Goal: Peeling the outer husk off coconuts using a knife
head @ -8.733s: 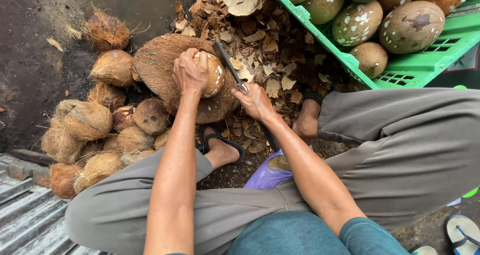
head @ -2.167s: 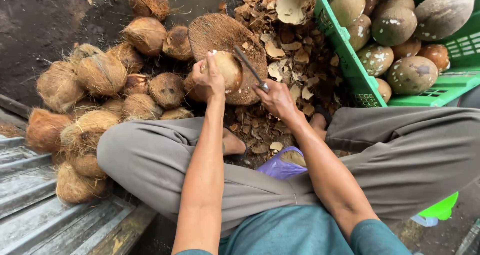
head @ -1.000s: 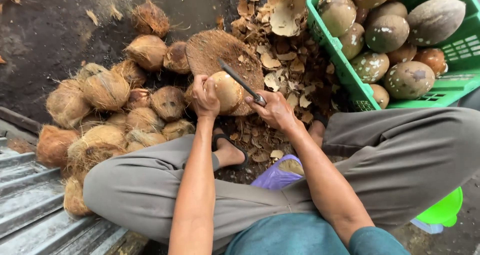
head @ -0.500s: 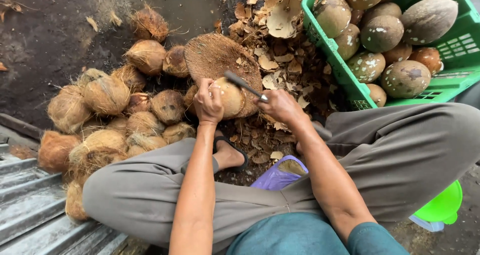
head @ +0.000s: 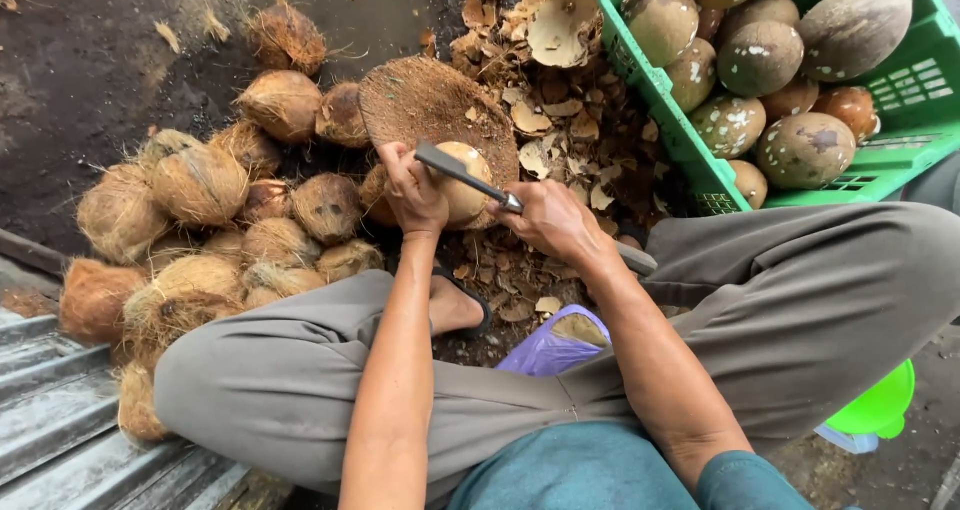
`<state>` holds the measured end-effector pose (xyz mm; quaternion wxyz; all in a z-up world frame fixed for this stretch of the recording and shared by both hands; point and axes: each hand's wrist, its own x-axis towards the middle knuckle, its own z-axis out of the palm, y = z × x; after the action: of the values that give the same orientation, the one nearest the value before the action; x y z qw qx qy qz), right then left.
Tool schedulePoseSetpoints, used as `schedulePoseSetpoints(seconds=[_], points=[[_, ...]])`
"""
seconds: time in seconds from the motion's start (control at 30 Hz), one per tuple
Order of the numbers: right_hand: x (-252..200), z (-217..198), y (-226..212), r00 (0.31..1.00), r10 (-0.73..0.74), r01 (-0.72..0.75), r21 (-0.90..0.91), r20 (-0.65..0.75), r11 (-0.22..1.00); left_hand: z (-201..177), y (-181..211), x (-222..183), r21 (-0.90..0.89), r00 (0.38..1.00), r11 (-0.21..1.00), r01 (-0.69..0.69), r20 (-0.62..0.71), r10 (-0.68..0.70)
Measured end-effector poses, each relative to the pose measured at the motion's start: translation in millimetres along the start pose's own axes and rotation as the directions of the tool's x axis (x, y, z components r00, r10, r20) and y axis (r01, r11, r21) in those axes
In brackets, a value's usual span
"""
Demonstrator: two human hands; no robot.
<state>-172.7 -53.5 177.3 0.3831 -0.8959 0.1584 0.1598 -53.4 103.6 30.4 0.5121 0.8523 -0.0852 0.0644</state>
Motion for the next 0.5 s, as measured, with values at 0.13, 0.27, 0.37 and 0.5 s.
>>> schedulePoseSetpoints(seconds=[0.13,0.27,0.37,0.5], points=[[5,-11,5,0.997,0.08,-0.08,-0.047,-0.007,0.996,2,8,-1,0.018,1.0,1.0,-0.021,-0.006,0.021],[12,-2,28,0.983,-0.014,0.044,0.161,-0.182,0.986,4,-8,0,0.004,1.0,1.0,-0.009,0.022,0.009],[34,19,55,0.962,0.042,0.007,0.177,-0.269,0.984,-7,11,3,0.098,0.993,0.994,-0.036,0.117,0.024],[53,54,101,0.927,0.207,-0.165,0.154,-0.313,0.974,-22,31,1,0.107,0.96,0.993,-0.057,0.278,0.025]])
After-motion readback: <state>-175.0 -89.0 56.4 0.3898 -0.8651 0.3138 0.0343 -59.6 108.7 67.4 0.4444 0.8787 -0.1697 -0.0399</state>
